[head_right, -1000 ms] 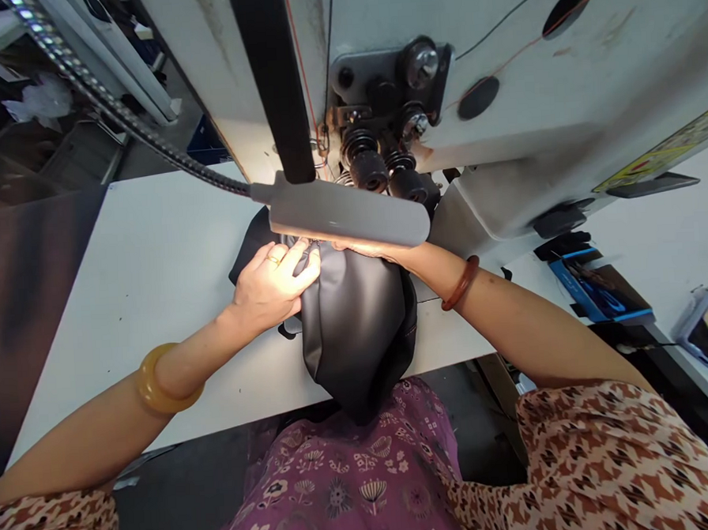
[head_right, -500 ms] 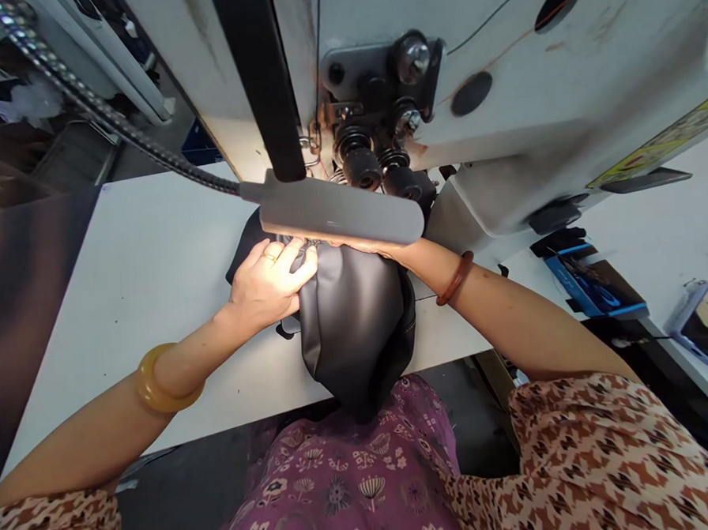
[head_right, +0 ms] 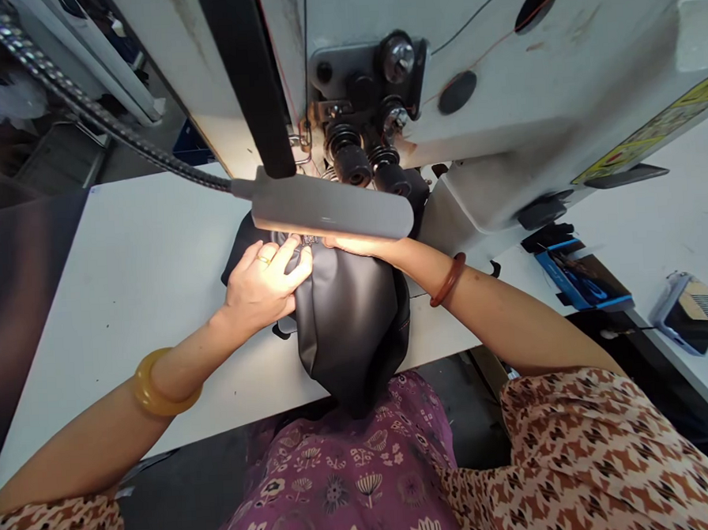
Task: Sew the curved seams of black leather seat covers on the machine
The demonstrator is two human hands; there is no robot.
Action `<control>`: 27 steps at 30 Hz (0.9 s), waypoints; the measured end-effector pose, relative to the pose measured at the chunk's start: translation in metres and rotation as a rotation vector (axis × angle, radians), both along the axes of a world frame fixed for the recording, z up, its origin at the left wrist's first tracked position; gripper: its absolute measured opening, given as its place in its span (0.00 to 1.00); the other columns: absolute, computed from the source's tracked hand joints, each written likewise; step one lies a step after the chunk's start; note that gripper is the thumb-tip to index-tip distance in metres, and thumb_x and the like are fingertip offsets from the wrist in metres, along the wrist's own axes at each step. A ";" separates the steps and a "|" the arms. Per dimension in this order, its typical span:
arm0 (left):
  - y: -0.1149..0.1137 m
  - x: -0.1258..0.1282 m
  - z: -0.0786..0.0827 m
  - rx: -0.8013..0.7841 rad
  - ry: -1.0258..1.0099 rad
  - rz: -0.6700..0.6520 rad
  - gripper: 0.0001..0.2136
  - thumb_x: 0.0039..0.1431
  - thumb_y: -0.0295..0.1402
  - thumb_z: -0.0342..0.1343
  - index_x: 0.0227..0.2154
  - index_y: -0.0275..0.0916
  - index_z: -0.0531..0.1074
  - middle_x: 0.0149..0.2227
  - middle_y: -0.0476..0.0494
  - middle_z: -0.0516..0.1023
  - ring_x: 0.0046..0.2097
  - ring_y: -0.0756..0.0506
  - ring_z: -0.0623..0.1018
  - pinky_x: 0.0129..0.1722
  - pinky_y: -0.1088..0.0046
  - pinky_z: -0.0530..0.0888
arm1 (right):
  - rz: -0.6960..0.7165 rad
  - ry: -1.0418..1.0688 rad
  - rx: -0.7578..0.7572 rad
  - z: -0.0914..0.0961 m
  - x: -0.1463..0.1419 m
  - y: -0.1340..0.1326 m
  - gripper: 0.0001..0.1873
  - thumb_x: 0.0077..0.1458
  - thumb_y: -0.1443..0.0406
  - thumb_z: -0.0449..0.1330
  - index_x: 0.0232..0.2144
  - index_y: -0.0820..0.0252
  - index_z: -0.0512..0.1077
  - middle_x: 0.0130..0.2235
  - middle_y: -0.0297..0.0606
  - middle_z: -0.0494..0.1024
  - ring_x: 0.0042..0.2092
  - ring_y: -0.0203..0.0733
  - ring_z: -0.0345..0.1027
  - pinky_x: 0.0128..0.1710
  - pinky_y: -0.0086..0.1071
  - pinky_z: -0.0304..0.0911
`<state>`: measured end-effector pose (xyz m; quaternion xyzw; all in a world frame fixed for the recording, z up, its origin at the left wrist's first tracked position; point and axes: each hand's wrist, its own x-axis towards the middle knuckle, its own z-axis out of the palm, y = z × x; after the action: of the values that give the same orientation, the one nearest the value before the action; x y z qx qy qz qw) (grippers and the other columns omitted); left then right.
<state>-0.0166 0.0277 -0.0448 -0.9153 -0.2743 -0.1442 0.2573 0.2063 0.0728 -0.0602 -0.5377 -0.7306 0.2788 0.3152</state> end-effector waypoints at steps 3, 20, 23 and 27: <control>-0.002 -0.001 0.000 0.056 0.025 0.003 0.18 0.53 0.27 0.48 0.47 0.38 0.70 0.52 0.34 0.73 0.41 0.39 0.75 0.45 0.58 0.70 | -0.051 -0.190 0.077 0.017 -0.012 -0.020 0.14 0.50 0.62 0.60 0.41 0.60 0.72 0.38 0.37 0.78 0.38 0.42 0.70 0.46 0.40 0.66; -0.021 0.062 0.012 -0.437 -0.437 0.104 0.12 0.60 0.31 0.46 0.38 0.32 0.73 0.42 0.37 0.76 0.43 0.44 0.76 0.44 0.68 0.73 | -0.025 -0.317 0.740 -0.024 -0.014 -0.145 0.11 0.57 0.67 0.50 0.37 0.61 0.71 0.45 0.46 0.74 0.56 0.46 0.62 0.53 0.43 0.62; -0.017 0.073 0.021 -0.571 -0.597 0.174 0.08 0.59 0.32 0.49 0.29 0.35 0.71 0.34 0.41 0.77 0.38 0.46 0.76 0.41 0.70 0.73 | -0.389 -0.411 0.454 -0.047 0.046 -0.160 0.11 0.58 0.66 0.48 0.36 0.61 0.70 0.42 0.46 0.74 0.50 0.45 0.65 0.53 0.43 0.60; -0.013 0.081 0.033 -0.760 -0.708 0.286 0.12 0.58 0.40 0.52 0.26 0.37 0.68 0.29 0.44 0.77 0.33 0.47 0.75 0.36 0.71 0.72 | -0.527 -0.592 0.032 -0.098 0.109 -0.169 0.13 0.54 0.67 0.52 0.40 0.69 0.70 0.44 0.54 0.72 0.46 0.50 0.64 0.48 0.42 0.60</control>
<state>0.0641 0.0151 -0.0115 -0.7927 -0.4991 -0.2982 -0.1830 0.3152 -0.0963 -0.1580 -0.7589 -0.6312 0.0099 0.1598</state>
